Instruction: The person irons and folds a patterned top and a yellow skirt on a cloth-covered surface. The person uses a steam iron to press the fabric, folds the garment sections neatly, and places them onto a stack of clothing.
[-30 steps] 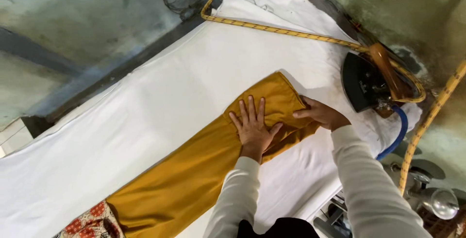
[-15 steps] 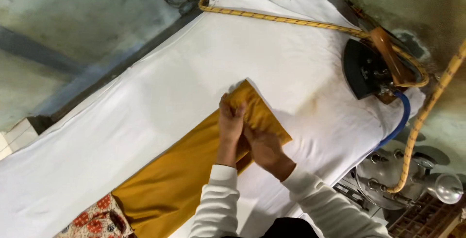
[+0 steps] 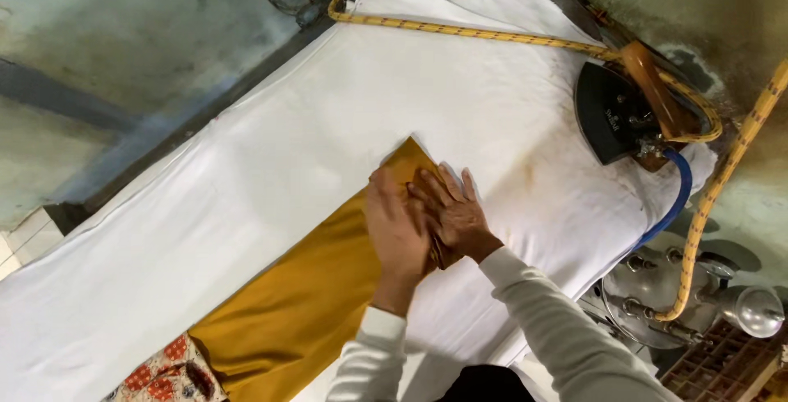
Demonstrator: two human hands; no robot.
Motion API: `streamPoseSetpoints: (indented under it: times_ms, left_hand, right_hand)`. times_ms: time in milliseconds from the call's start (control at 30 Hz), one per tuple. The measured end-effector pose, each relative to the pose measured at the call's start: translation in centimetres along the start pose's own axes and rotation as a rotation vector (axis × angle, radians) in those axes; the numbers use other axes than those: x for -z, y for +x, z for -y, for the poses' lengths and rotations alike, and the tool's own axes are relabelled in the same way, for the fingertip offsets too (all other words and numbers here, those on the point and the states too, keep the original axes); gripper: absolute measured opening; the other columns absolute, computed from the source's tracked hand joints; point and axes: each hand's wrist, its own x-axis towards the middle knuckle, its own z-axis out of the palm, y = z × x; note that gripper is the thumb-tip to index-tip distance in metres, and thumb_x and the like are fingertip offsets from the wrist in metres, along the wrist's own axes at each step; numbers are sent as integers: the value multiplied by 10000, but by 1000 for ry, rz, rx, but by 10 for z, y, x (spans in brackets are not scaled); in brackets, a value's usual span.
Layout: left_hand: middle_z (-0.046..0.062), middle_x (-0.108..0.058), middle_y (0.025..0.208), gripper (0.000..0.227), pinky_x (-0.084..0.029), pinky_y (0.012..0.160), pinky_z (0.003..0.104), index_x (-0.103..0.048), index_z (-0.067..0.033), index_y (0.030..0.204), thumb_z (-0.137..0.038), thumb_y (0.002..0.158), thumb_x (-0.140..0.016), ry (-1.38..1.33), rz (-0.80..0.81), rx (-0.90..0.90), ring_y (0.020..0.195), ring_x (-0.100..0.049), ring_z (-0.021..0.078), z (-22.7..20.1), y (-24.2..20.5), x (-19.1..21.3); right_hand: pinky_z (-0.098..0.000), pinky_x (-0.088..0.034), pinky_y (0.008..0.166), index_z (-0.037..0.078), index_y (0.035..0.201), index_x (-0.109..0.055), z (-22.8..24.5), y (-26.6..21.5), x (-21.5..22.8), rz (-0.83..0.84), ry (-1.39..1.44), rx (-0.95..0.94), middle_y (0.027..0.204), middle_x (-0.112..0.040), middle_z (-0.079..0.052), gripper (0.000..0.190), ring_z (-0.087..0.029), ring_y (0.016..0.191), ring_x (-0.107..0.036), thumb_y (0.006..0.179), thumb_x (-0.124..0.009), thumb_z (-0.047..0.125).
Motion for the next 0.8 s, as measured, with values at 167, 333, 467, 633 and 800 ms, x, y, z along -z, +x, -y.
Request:
streamPoseSetpoints:
  times_ms: [167, 333, 467, 633, 800]
  left_hand:
    - [139, -85, 1743, 855, 16, 1198, 673, -131, -127, 1672, -537, 1017, -497, 378, 389, -179, 1593, -60, 311, -15, -60, -22]
    - [126, -64, 1746, 1060, 0, 1205, 710, -104, -127, 1669, -745, 903, -496, 710, 211, -225, 1606, -49, 279, 14, -86, -44]
    - [135, -103, 1732, 1327, 10, 1182, 766, -143, -112, 1652, -707, 651, -777, 675, 173, -175, 1598, -91, 286, -26, -83, -22]
    - [177, -127, 1723, 1426, -5, 1199, 708, -124, -74, 1660, -681, 625, -893, 525, 178, -114, 1595, -127, 303, -48, -88, -33]
    - [118, -241, 1707, 1113, 33, 1253, 569, -198, -110, 1653, -15, 705, -774, -51, 123, 69, 1570, -227, 248, -23, -89, -36]
  right_hand:
    - [-633, -182, 1242, 102, 1533, -517, -19, 6, 46, 6, 748, -203, 1652, -401, -42, 586, -375, 1487, -373, 1005, -473, 350]
    - [-457, -597, 731, 348, 1009, -734, -61, -57, -22, -32, 219, -569, 881, -658, 59, 264, -290, 908, -688, 851, -735, 560]
    - [-388, -591, 769, 273, 986, -650, -64, -63, -56, 10, 553, -654, 944, -690, 27, 340, -233, 943, -723, 773, -862, 433]
    - [-298, -544, 622, 240, 1002, -658, -50, -51, -27, 38, 1043, -874, 876, -683, -4, 272, -172, 744, -697, 812, -852, 249]
    - [-235, -406, 550, 113, 922, -616, 4, -16, 58, 37, 1417, -717, 794, -541, -6, 229, -105, 684, -539, 833, -824, 75]
